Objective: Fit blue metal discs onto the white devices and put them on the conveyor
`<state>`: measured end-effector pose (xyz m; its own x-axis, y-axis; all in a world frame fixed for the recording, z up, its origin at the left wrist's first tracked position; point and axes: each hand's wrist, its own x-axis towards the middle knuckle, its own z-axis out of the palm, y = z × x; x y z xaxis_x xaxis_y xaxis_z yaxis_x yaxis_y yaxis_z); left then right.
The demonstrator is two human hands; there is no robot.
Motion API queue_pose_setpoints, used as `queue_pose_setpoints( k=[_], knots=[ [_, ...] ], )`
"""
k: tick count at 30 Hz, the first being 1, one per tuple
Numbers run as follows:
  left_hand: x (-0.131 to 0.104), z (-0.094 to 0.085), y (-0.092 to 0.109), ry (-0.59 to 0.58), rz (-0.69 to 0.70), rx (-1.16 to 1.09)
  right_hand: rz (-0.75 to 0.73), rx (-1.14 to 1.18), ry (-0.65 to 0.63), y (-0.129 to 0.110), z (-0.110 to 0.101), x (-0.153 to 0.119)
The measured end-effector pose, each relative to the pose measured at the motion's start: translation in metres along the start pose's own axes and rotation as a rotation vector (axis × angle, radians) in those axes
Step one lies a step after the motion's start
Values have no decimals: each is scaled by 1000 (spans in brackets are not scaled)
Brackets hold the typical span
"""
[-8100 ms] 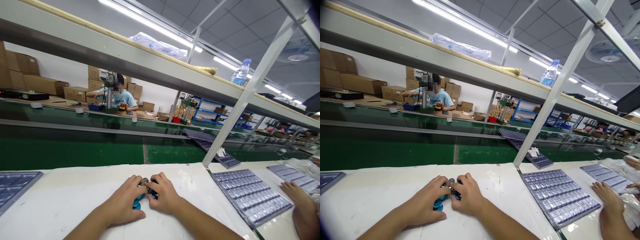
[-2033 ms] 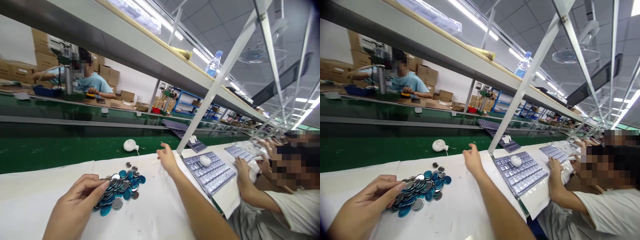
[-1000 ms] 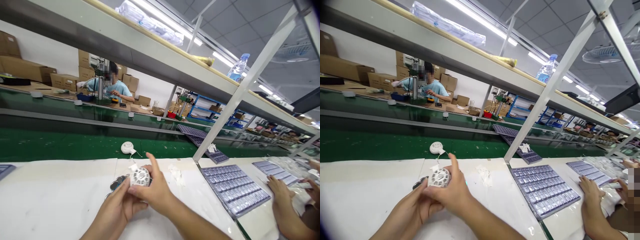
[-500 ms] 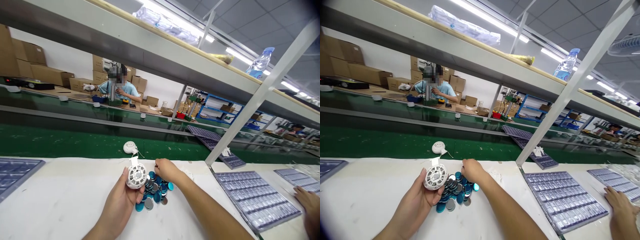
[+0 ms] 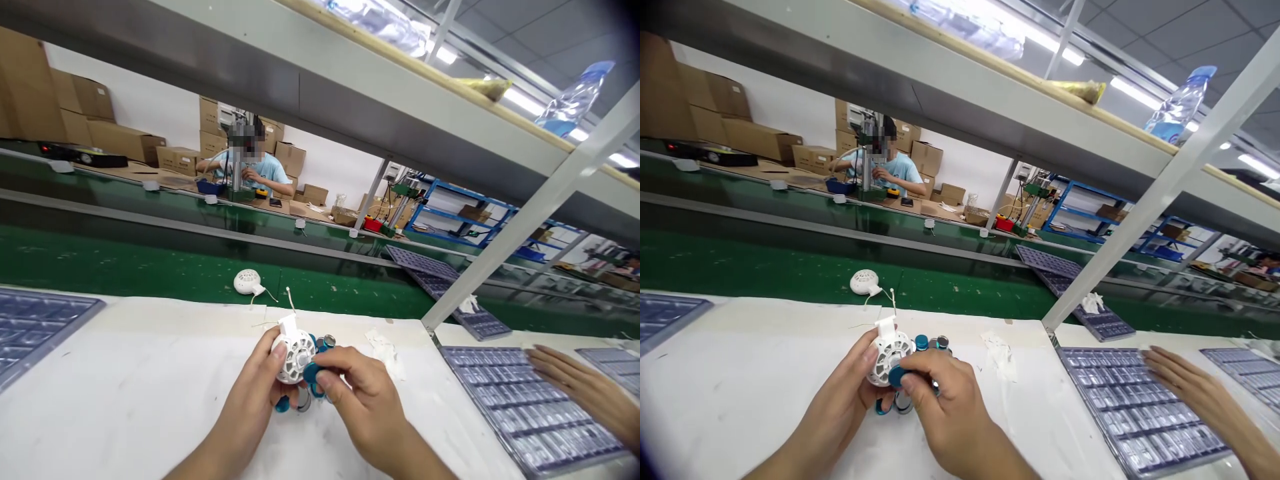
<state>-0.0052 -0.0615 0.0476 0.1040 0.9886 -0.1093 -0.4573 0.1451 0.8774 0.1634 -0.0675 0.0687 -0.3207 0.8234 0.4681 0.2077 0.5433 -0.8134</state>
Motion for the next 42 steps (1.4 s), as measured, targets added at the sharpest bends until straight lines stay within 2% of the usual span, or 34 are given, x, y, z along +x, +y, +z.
queue_pose_setpoints(
  k=[3,6,11,17,24,27,34,36,38,42],
  knots=[
    [-3,-1,-4,22,-10,55,-121,-103,19,2,3,4],
    [-7,1,-4,23,-27,95,-148,-134,18,4,4,4],
    [-10,3,-3,52,-31,164,-115,-222,40,8,3,0],
    [-9,2,-6,57,-34,127,-86,-265,61,10,4,0],
    [-9,1,-6,5,-51,97,-103,-256,83,8,5,1],
    [-9,0,-5,-17,-50,97,-42,-237,81,6,7,1],
    [-11,-1,-1,-77,14,290,289,-66,68,8,6,2],
    [-10,-2,-1,-78,-5,268,361,-11,120,11,5,2],
    [-10,-2,-2,-100,-28,191,401,130,112,12,7,2],
    [-17,2,-4,-207,-74,38,437,611,-170,8,17,0]
  ],
)
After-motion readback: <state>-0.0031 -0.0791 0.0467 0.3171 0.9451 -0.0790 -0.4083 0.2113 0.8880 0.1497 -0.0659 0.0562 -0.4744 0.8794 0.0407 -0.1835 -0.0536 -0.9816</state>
